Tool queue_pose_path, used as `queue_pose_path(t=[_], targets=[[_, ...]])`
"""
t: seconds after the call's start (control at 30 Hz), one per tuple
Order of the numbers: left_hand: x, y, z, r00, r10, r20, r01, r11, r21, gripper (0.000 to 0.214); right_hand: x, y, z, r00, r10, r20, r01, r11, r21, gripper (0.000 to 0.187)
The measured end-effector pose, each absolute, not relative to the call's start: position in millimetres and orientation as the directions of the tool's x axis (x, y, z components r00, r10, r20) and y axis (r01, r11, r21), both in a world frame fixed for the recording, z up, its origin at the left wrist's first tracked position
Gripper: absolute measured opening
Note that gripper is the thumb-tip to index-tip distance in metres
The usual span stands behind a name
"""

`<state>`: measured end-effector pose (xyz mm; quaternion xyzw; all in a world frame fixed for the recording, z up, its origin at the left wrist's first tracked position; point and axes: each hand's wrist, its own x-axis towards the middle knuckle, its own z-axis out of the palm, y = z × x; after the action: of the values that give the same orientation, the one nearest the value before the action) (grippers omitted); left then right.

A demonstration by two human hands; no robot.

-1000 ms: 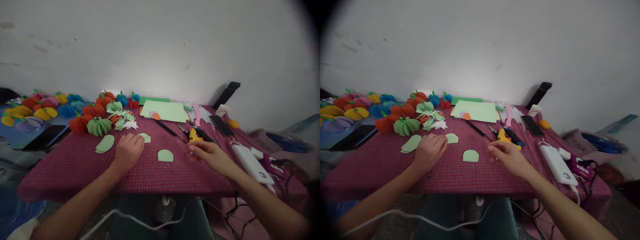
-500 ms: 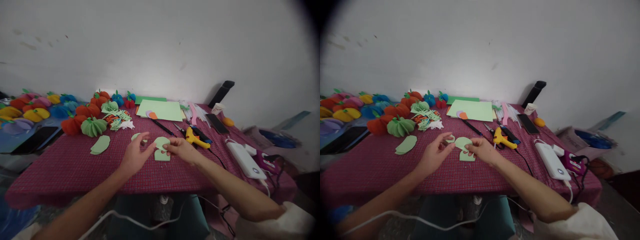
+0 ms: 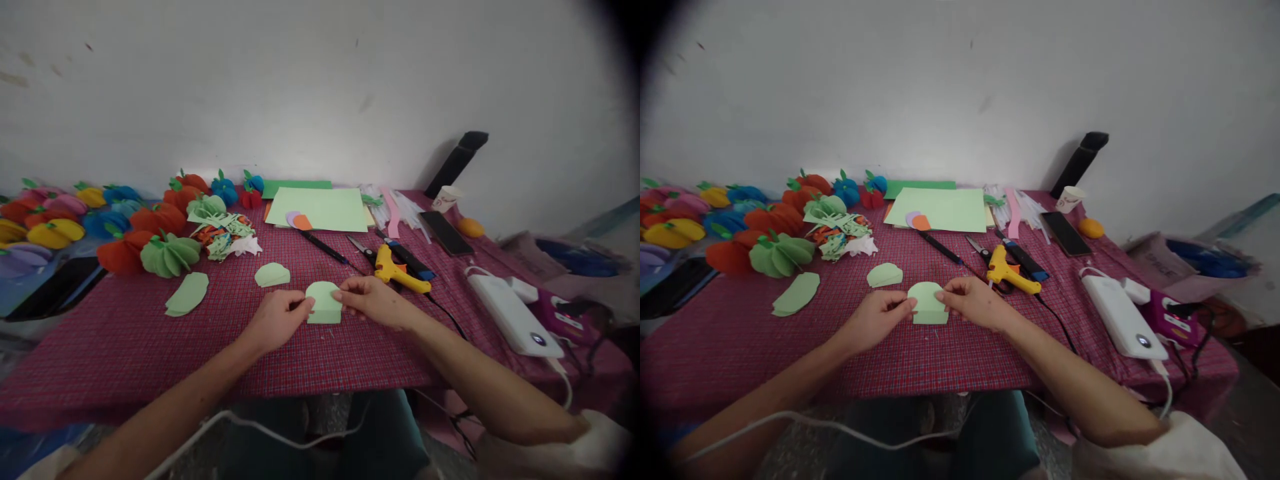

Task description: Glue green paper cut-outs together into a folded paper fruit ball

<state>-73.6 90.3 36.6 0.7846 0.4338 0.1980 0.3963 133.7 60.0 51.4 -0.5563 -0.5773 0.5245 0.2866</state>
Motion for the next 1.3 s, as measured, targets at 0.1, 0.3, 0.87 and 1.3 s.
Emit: queue_pose_path(t=[0.1,0.3,0.87,1.3], targets=[[-73,93,33,0.577,0.815,-0.053,0.545,-0.336,0.768,0.038,134,63,48,-0.213,0.954,-0.211,0.356,-0.126,-0.926,0.022],[-78,103,32,0.529,0.847,0.050,0.540,-0.382,0.750,0.031,137,68,44,-0.181,0.940,-0.288,0.385,-0.202,-0.901,0.025],[-81,105,12,0.486,0.850,0.202,0.614,-0.497,0.614,0.043,133,68,37,-0.135,0.959,-0.249,0.600,-0.121,-0.791,0.021],[-79,103,13,0.532,0.828,0.175,0.657,-0.534,0.532,0.055,132,69,35,-0.125,0.967,-0.220,0.626,-0.095,-0.774,0.020]])
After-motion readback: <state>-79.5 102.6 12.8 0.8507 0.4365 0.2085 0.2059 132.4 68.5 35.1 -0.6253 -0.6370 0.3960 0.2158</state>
